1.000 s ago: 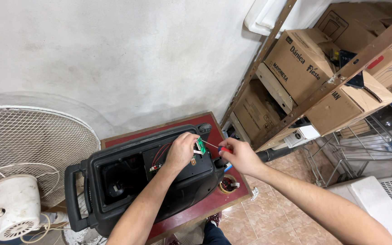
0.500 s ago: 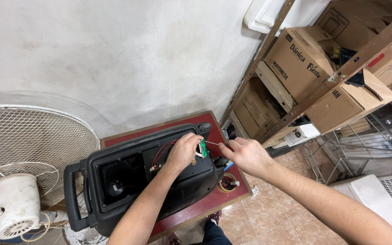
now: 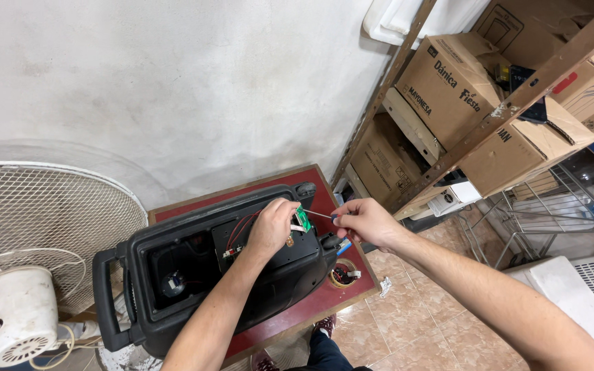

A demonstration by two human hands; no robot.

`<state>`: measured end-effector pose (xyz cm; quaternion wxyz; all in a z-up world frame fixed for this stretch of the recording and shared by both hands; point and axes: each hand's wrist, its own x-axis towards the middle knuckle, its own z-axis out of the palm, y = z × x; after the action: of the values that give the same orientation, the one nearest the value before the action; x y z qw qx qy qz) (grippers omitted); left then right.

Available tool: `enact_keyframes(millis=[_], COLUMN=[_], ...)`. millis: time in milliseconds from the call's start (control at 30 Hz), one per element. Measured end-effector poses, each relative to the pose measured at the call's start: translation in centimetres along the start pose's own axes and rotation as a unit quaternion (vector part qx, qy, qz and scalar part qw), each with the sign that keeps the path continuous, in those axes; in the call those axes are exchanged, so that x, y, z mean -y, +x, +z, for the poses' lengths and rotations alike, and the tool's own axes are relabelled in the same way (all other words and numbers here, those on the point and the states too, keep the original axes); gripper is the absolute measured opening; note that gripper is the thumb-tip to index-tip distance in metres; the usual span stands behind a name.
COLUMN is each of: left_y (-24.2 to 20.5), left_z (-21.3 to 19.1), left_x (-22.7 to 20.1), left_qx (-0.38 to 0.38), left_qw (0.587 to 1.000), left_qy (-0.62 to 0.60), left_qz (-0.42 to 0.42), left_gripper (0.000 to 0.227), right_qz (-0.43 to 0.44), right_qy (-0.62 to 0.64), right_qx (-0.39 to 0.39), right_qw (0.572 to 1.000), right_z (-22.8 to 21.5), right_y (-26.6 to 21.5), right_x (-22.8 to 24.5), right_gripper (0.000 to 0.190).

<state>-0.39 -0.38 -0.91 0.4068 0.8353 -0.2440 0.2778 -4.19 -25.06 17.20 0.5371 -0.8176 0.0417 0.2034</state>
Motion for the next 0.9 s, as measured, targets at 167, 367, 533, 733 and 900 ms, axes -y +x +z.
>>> enact_keyframes(millis=[167,367,533,733,900], left_y=[1.3,1.7,1.5,2.8,1.9], left_z=[-1.1,-2.9,-2.7,-4.1,-2.3], left_x=[-1.4,-3.0,-3.2,-6.5,-5.7], left_qx=[-0.01,-0.018,0.005,0.086,0.105], left_qw=[1.0,0.992,0.995,0.987,0.96], left_qy=[-0.013,-0.092,-0.051,0.049,0.238], left_qz=[-0.022,-0.089,-0.09,-0.126,-0.098], left_gripper=[0.016,0.022,0.02,0.057,0.043], right_qz=[-0.02,-0.085,-0.097,-0.093,-0.046], right_qy=[-0.089,-0.046,0.095,0.145,0.039], right_qx=[-0.011,-0.063,-0.067,-0.041,-0.03], right_qw=[0.996,0.993,0.988,0.984,0.998], right_z=[-1.0,-2.5,-3.0,-2.8,-3.7], right_y=[0.3,0.5,2.4,4.2,5.0], right_x=[0.2,-3.8,-10.1,-16.5,-18.8], right_gripper=[0.036,0.042,0.041,0.042,0.041])
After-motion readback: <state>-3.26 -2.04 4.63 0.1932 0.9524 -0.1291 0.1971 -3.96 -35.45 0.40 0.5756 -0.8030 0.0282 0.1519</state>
